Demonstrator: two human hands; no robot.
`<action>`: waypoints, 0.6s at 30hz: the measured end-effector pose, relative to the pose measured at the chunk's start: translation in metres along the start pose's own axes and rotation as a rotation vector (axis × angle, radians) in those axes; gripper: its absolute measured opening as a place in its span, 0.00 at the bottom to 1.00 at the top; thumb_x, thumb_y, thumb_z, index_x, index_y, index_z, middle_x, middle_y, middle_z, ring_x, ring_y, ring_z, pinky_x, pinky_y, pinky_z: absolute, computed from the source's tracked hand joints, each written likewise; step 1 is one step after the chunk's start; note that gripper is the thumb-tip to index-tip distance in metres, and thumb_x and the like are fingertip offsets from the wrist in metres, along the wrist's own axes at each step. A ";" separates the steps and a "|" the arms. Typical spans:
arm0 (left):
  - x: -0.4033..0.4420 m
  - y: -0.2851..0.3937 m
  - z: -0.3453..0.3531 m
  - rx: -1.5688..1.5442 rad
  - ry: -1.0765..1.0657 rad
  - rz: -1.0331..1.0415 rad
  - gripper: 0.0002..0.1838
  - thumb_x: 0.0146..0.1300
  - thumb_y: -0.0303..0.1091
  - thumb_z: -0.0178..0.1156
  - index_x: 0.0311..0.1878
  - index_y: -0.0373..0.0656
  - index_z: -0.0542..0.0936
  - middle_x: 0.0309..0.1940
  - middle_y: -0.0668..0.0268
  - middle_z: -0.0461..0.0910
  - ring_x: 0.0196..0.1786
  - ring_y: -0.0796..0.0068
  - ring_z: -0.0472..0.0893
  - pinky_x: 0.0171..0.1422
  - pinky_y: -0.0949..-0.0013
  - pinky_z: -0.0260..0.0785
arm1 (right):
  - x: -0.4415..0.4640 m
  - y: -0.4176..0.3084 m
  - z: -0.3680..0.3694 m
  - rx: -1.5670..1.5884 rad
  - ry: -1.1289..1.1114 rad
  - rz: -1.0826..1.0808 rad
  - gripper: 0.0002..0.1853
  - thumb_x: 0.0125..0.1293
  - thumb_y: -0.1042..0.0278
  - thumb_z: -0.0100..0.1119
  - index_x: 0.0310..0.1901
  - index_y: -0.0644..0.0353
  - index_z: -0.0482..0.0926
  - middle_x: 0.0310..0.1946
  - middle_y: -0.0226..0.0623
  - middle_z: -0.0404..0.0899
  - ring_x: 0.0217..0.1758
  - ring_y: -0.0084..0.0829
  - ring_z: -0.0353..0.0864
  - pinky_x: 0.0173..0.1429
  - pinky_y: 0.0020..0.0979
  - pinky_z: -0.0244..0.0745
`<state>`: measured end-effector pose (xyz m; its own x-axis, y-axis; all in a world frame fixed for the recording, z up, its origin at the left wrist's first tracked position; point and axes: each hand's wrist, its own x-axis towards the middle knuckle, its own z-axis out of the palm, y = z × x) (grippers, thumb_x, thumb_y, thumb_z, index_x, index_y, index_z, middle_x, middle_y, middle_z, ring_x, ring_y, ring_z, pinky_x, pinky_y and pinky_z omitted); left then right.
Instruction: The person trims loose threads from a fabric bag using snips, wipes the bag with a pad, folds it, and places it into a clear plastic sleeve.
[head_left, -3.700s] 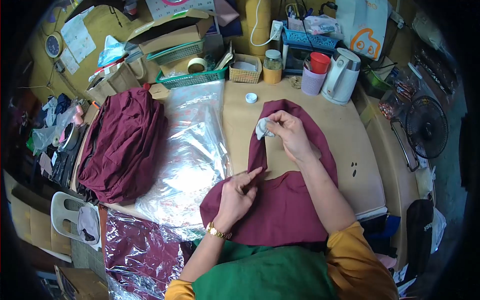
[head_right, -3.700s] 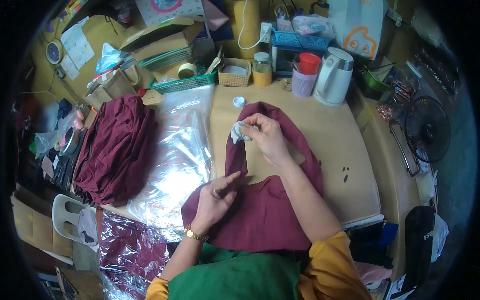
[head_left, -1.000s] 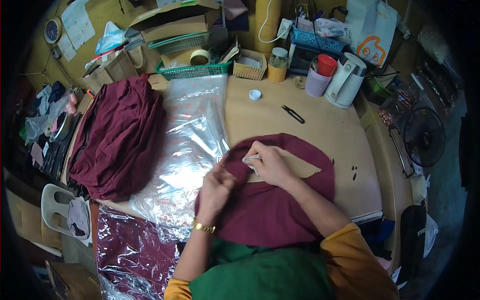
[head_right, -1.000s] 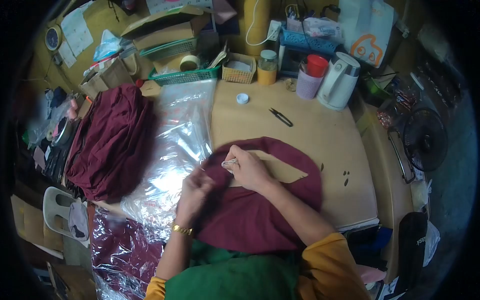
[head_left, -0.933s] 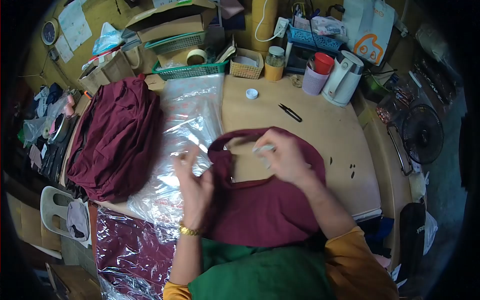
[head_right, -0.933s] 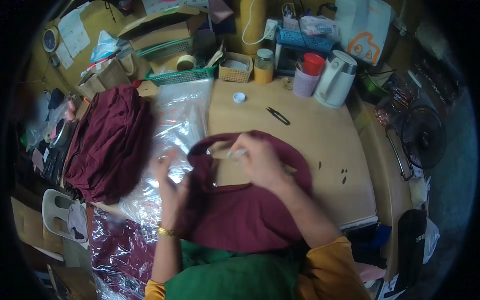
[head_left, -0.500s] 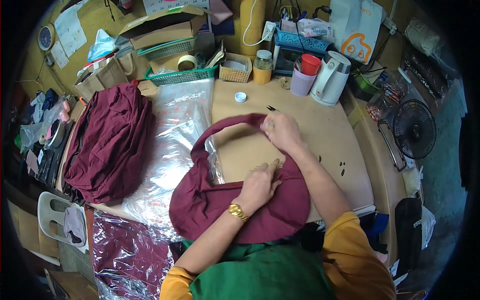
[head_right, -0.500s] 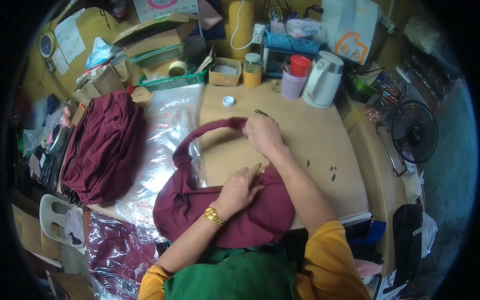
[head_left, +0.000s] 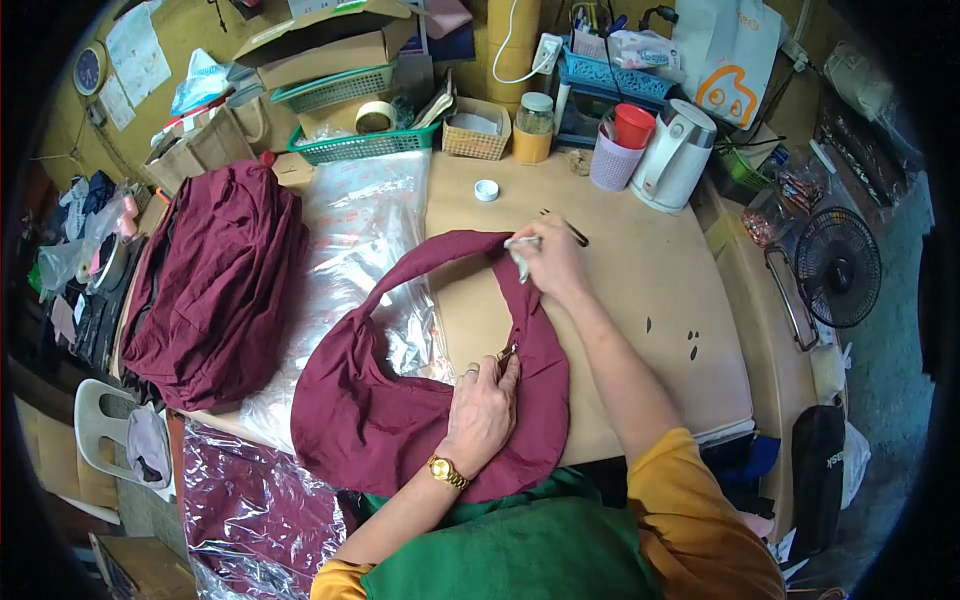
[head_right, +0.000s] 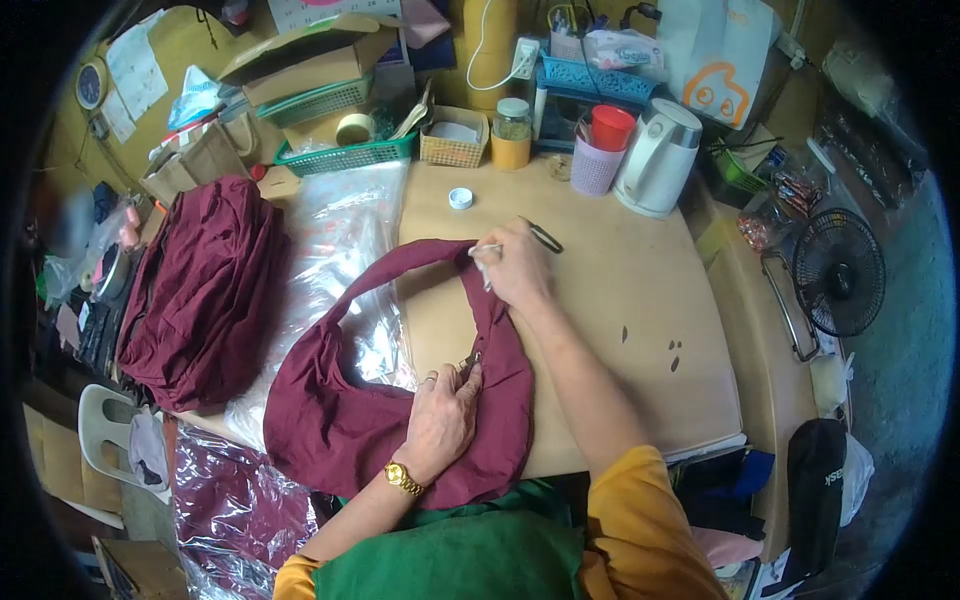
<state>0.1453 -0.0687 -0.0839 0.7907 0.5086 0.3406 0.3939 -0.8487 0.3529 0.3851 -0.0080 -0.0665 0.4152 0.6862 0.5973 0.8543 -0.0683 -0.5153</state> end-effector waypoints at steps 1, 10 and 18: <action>0.002 -0.001 -0.001 -0.003 0.003 -0.004 0.21 0.62 0.26 0.56 0.59 0.36 0.79 0.38 0.56 0.72 0.40 0.58 0.74 0.45 0.59 0.69 | 0.001 -0.008 -0.019 -0.001 -0.004 -0.003 0.07 0.62 0.65 0.63 0.35 0.59 0.84 0.31 0.39 0.83 0.35 0.40 0.84 0.43 0.36 0.76; -0.002 0.000 -0.001 -0.026 0.001 -0.023 0.23 0.60 0.26 0.58 0.60 0.36 0.78 0.39 0.55 0.71 0.41 0.57 0.74 0.45 0.59 0.69 | -0.081 -0.033 -0.037 0.024 -0.393 0.023 0.03 0.60 0.68 0.64 0.30 0.54 0.80 0.32 0.36 0.79 0.42 0.42 0.80 0.50 0.43 0.60; 0.006 0.002 -0.008 -0.125 0.035 -0.052 0.22 0.57 0.23 0.60 0.57 0.37 0.78 0.57 0.56 0.74 0.43 0.54 0.77 0.49 0.56 0.72 | -0.067 -0.065 -0.052 0.131 -0.319 0.139 0.03 0.62 0.74 0.59 0.36 0.63 0.78 0.34 0.46 0.77 0.39 0.51 0.80 0.45 0.45 0.74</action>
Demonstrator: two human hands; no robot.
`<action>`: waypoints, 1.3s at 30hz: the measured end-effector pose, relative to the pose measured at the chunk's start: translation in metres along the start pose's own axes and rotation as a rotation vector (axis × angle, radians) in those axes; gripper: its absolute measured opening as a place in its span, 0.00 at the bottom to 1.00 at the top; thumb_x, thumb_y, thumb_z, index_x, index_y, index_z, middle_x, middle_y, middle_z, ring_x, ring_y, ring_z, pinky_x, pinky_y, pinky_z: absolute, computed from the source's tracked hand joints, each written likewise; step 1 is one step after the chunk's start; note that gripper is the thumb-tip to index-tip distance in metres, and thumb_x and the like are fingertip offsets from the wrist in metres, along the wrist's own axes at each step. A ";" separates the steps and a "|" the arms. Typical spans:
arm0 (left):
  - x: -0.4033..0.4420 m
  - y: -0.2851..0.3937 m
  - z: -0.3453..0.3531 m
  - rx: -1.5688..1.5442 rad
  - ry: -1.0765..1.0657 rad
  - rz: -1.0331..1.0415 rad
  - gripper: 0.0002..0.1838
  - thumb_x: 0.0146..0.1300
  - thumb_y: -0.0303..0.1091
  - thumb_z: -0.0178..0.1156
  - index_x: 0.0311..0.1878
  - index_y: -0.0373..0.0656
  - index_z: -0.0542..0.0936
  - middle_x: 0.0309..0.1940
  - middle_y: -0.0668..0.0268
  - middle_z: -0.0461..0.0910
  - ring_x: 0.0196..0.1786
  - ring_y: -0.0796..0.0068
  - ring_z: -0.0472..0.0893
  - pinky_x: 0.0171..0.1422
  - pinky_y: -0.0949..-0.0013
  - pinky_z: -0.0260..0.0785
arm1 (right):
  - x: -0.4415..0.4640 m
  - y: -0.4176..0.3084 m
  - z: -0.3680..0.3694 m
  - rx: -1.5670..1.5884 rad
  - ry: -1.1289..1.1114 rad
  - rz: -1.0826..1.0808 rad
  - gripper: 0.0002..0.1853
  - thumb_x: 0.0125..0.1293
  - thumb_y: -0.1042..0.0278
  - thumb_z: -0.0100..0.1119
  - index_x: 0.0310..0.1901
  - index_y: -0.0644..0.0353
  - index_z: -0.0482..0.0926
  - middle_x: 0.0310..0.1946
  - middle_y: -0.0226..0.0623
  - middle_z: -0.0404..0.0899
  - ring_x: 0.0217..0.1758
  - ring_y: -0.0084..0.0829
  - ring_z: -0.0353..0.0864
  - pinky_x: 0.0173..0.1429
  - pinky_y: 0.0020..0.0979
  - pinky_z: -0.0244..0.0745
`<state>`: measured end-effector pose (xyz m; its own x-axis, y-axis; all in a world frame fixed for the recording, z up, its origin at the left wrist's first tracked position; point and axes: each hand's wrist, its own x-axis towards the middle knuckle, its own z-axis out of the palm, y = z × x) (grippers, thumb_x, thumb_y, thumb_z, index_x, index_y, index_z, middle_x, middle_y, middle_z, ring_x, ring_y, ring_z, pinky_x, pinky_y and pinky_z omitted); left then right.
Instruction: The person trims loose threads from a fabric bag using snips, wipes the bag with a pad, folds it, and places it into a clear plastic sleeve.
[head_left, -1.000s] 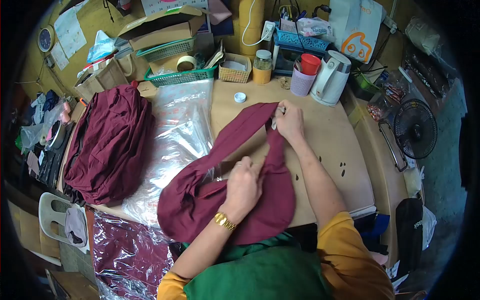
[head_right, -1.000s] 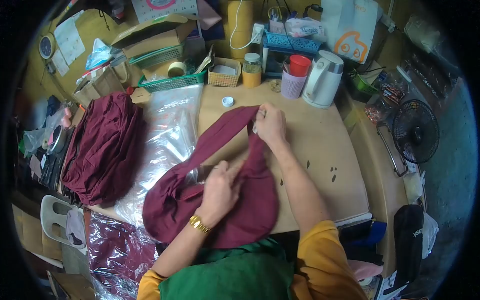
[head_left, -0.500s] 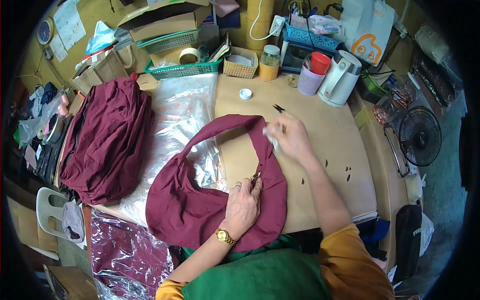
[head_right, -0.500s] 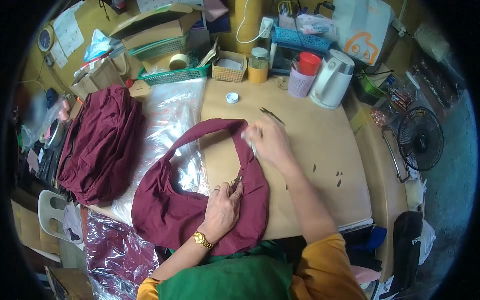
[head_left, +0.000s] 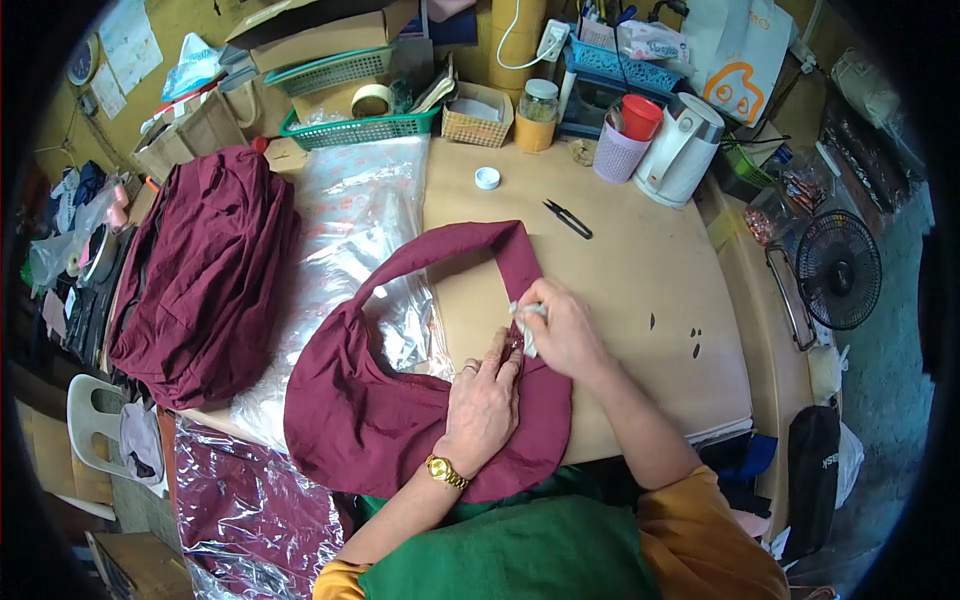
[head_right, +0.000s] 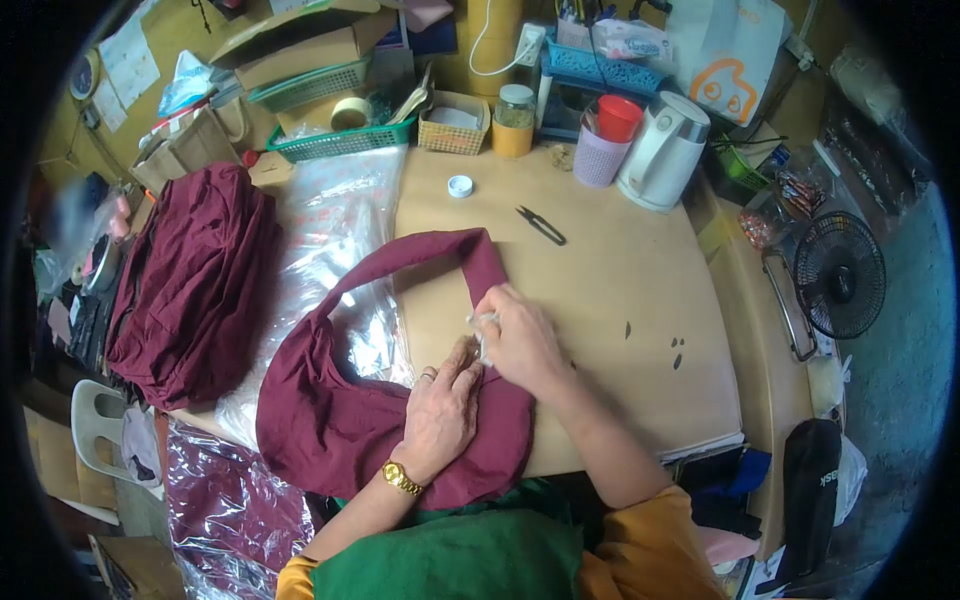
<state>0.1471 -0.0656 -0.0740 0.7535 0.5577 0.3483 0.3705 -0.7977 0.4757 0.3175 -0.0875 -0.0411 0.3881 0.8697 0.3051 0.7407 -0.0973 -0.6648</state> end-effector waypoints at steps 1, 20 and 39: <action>-0.001 -0.001 0.001 -0.004 -0.003 -0.003 0.22 0.57 0.23 0.60 0.57 0.37 0.78 0.57 0.56 0.74 0.43 0.54 0.77 0.49 0.56 0.72 | -0.007 -0.002 0.002 0.057 -0.053 -0.013 0.03 0.64 0.73 0.59 0.37 0.62 0.77 0.36 0.47 0.78 0.40 0.54 0.79 0.45 0.49 0.73; -0.008 -0.008 0.007 0.009 -0.017 0.025 0.23 0.59 0.24 0.59 0.60 0.40 0.78 0.53 0.61 0.77 0.45 0.58 0.76 0.52 0.60 0.71 | -0.016 0.023 0.021 -0.061 -0.050 -0.209 0.03 0.60 0.74 0.60 0.32 0.57 0.84 0.29 0.44 0.79 0.36 0.47 0.81 0.42 0.46 0.76; 0.017 -0.004 -0.005 -0.186 -0.020 -0.199 0.20 0.67 0.33 0.59 0.61 0.43 0.73 0.44 0.52 0.73 0.42 0.51 0.81 0.46 0.53 0.75 | 0.123 0.099 0.022 -0.322 0.283 0.087 0.27 0.64 0.59 0.66 0.61 0.63 0.71 0.67 0.54 0.63 0.72 0.50 0.63 0.71 0.41 0.62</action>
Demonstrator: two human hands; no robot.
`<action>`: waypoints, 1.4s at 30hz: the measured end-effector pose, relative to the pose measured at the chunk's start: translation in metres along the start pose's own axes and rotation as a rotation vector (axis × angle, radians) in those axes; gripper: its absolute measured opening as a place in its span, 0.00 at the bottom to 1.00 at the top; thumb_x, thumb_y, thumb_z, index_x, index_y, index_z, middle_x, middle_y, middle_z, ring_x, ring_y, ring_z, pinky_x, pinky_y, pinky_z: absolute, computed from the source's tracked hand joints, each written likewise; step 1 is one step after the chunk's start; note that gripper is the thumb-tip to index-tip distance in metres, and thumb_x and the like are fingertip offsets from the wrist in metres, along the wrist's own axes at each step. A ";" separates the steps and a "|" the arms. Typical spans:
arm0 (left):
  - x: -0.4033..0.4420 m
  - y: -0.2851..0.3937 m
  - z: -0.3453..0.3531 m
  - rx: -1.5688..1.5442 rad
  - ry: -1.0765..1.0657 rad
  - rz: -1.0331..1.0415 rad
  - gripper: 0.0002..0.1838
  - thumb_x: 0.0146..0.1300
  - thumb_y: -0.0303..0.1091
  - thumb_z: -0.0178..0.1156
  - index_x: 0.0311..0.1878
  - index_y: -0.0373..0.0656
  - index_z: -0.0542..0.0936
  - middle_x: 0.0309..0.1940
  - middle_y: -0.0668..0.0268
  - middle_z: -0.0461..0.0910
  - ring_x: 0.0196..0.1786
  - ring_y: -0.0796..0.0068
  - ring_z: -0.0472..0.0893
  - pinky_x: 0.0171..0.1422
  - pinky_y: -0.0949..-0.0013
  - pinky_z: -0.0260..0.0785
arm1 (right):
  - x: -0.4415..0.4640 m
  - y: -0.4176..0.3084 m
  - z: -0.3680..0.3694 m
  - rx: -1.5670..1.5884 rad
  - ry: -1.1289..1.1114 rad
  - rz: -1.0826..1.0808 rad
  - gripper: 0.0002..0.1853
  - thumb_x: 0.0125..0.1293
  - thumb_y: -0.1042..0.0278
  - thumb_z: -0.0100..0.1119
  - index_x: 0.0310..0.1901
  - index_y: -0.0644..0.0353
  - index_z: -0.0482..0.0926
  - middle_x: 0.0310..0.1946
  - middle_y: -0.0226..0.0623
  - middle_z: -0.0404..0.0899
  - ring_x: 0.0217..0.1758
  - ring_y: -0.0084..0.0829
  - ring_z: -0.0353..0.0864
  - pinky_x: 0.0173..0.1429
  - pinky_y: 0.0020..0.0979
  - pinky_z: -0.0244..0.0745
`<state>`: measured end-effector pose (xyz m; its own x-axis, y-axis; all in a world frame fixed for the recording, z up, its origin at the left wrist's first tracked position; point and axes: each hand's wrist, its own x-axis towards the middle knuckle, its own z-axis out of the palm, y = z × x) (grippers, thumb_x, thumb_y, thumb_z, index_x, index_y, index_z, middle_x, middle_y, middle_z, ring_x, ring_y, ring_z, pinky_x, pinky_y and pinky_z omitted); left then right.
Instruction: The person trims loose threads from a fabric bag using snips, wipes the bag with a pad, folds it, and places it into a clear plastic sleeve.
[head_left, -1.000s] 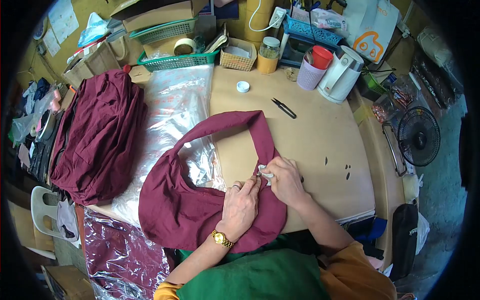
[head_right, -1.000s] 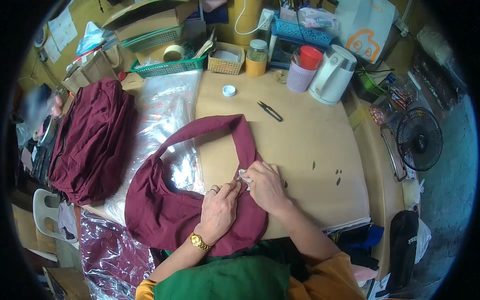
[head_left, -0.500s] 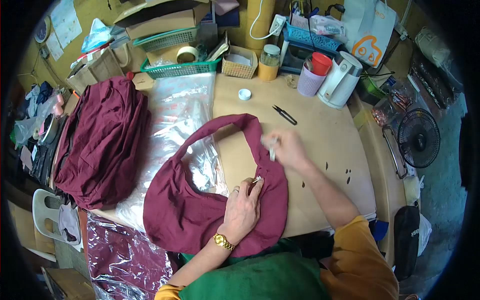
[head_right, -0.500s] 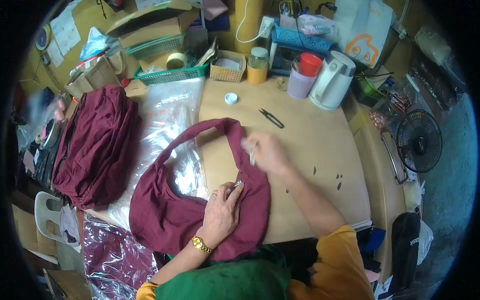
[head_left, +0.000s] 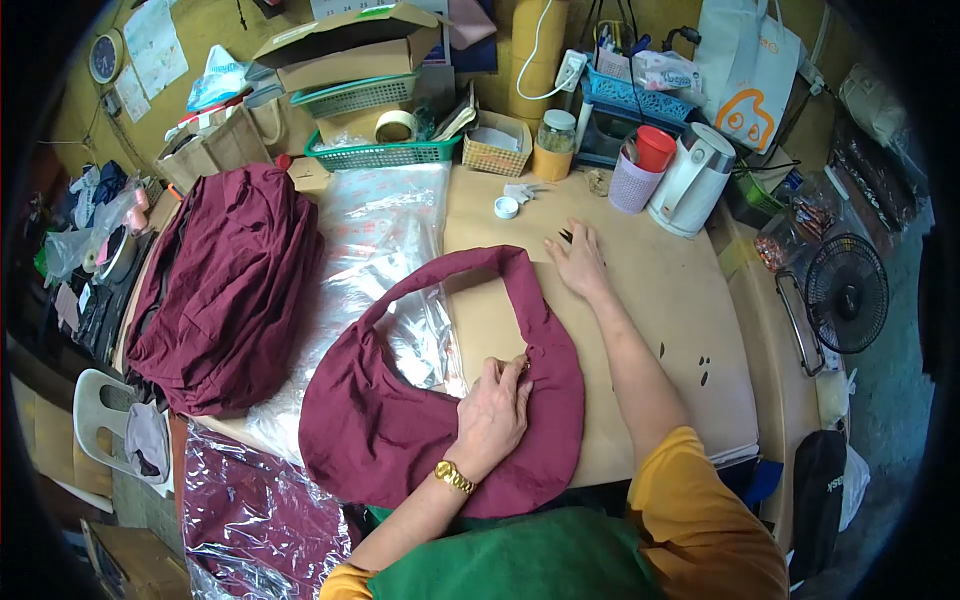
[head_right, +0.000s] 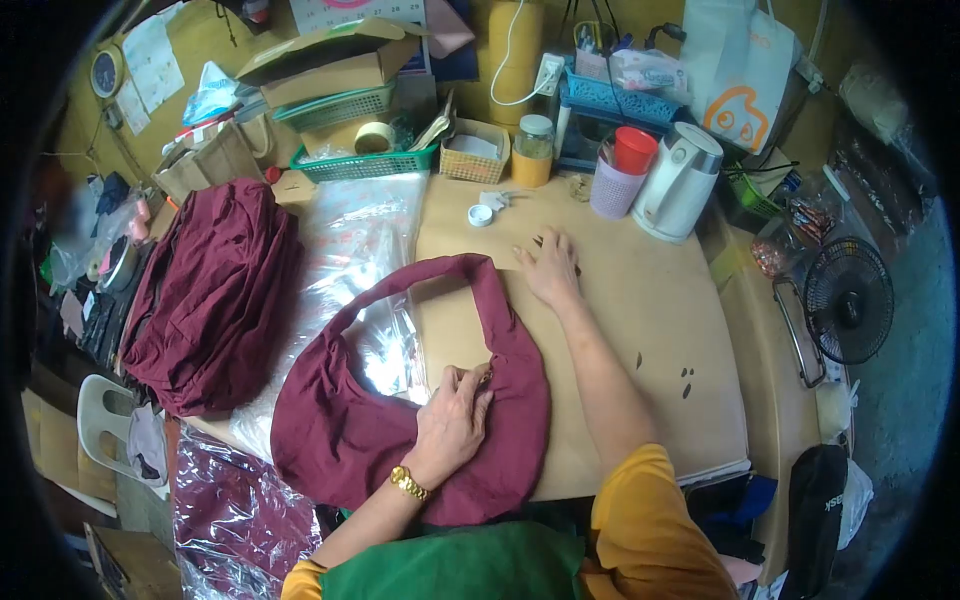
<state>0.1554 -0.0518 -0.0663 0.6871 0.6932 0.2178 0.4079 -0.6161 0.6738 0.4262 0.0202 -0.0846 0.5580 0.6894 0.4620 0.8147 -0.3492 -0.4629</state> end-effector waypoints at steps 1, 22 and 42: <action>0.004 0.000 0.001 -0.001 -0.001 0.002 0.20 0.67 0.33 0.59 0.61 0.43 0.73 0.44 0.52 0.73 0.42 0.51 0.81 0.46 0.53 0.75 | -0.004 0.008 0.001 0.228 -0.042 0.006 0.25 0.65 0.59 0.64 0.59 0.63 0.71 0.67 0.55 0.64 0.72 0.50 0.63 0.72 0.39 0.61; -0.055 -0.029 -0.196 0.114 -0.533 0.060 0.25 0.57 0.40 0.71 0.59 0.45 0.81 0.70 0.55 0.70 0.80 0.59 0.54 0.80 0.41 0.42 | -0.180 -0.042 -0.214 0.485 -0.664 -0.322 0.16 0.54 0.65 0.74 0.42 0.58 0.80 0.62 0.45 0.71 0.73 0.47 0.65 0.76 0.52 0.57; -0.078 -0.045 -0.157 -0.157 -0.329 0.206 0.28 0.40 0.37 0.81 0.48 0.41 0.84 0.44 0.60 0.83 0.48 0.63 0.81 0.56 0.63 0.70 | -0.161 0.004 -0.196 0.255 -0.403 -0.204 0.11 0.40 0.81 0.63 0.25 0.59 0.71 0.25 0.33 0.72 0.37 0.35 0.74 0.60 0.35 0.62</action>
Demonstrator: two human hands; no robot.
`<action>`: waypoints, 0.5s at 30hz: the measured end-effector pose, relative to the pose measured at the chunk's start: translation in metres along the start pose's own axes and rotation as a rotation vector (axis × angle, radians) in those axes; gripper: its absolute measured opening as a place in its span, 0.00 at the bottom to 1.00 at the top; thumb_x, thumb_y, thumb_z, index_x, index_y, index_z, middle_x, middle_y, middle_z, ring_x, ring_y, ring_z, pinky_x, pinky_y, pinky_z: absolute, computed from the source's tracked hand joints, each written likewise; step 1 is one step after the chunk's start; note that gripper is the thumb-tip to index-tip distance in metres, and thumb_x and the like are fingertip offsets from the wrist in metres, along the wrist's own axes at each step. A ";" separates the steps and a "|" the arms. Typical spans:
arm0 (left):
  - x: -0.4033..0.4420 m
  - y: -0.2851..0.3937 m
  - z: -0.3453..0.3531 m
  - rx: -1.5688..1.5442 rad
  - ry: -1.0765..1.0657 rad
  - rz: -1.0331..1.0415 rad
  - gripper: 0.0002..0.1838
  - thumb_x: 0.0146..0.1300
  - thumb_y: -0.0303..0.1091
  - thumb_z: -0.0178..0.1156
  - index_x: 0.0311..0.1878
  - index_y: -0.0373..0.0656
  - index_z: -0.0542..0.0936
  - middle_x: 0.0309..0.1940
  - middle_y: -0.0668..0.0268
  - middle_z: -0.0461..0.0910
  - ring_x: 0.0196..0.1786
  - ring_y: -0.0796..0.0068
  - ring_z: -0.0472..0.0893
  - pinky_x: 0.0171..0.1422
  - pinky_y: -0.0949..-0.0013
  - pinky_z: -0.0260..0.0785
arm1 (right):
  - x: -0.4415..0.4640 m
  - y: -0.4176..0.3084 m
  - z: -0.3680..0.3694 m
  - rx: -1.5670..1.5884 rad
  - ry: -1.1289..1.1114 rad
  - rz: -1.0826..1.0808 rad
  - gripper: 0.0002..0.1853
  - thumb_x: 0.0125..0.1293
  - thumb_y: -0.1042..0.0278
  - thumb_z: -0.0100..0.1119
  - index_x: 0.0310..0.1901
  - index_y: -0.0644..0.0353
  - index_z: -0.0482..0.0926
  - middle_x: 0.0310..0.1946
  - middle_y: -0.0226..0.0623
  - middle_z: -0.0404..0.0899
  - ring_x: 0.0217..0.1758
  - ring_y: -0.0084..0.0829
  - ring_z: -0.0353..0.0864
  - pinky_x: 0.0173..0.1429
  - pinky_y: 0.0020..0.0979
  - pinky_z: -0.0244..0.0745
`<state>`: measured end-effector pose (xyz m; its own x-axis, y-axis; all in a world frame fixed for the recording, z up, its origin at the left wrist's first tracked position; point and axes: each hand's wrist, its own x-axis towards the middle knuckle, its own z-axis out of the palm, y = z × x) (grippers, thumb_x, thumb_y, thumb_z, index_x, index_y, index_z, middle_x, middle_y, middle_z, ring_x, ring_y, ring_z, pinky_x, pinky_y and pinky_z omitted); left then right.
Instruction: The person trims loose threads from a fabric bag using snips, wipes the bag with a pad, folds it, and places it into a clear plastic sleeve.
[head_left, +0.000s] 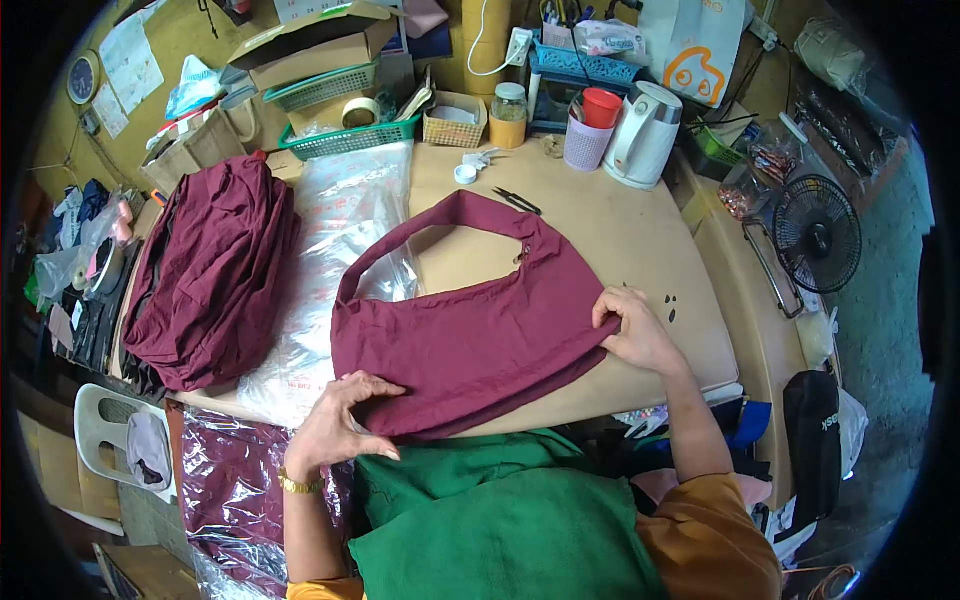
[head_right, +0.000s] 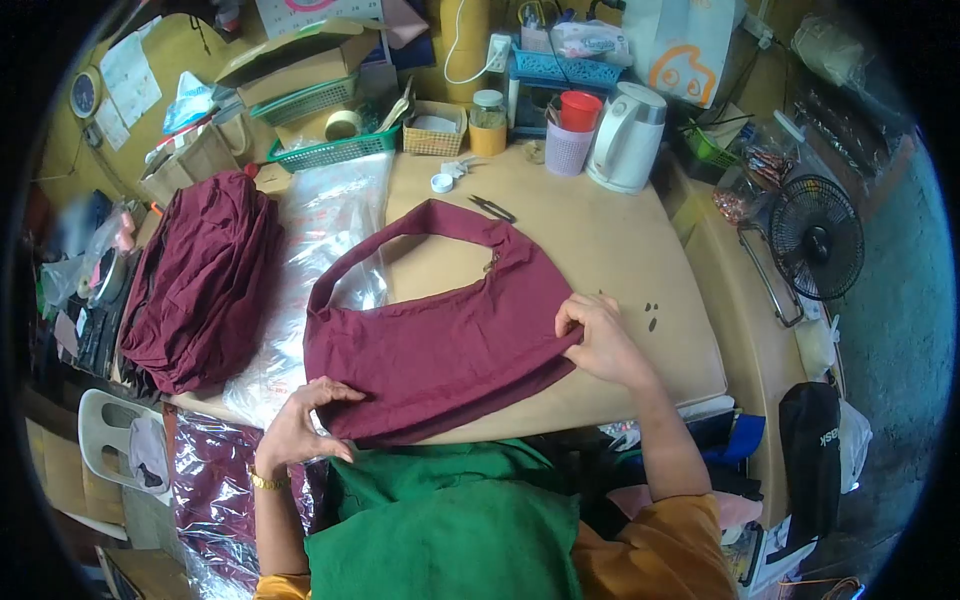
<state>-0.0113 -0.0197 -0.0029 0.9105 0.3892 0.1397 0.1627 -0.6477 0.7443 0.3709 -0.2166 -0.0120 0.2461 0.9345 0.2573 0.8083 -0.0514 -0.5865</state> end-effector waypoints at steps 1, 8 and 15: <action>-0.002 -0.003 0.001 -0.002 -0.005 -0.002 0.28 0.40 0.37 0.81 0.48 0.41 0.84 0.44 0.60 0.83 0.48 0.63 0.81 0.56 0.63 0.70 | -0.001 0.002 -0.002 0.002 -0.001 0.005 0.11 0.40 0.81 0.63 0.25 0.59 0.71 0.25 0.33 0.72 0.37 0.35 0.74 0.60 0.35 0.62; 0.004 0.010 0.013 0.330 0.470 0.025 0.11 0.40 0.19 0.66 0.26 0.41 0.74 0.29 0.60 0.74 0.34 0.58 0.76 0.37 0.62 0.66 | -0.005 -0.016 -0.028 -0.264 0.129 -0.272 0.14 0.35 0.83 0.56 0.22 0.56 0.62 0.22 0.30 0.64 0.30 0.35 0.69 0.52 0.39 0.61; 0.007 -0.038 0.053 0.502 0.199 -0.043 0.07 0.45 0.19 0.57 0.21 0.43 0.71 0.25 0.59 0.68 0.32 0.55 0.73 0.39 0.57 0.64 | -0.032 0.036 0.025 -0.417 -0.041 -0.237 0.13 0.41 0.79 0.63 0.27 0.55 0.70 0.30 0.33 0.68 0.40 0.38 0.73 0.56 0.42 0.63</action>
<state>0.0097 -0.0272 -0.0649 0.8176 0.5070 0.2729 0.4043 -0.8429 0.3550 0.3791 -0.2394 -0.0604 0.0151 0.9501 0.3115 0.9873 0.0352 -0.1552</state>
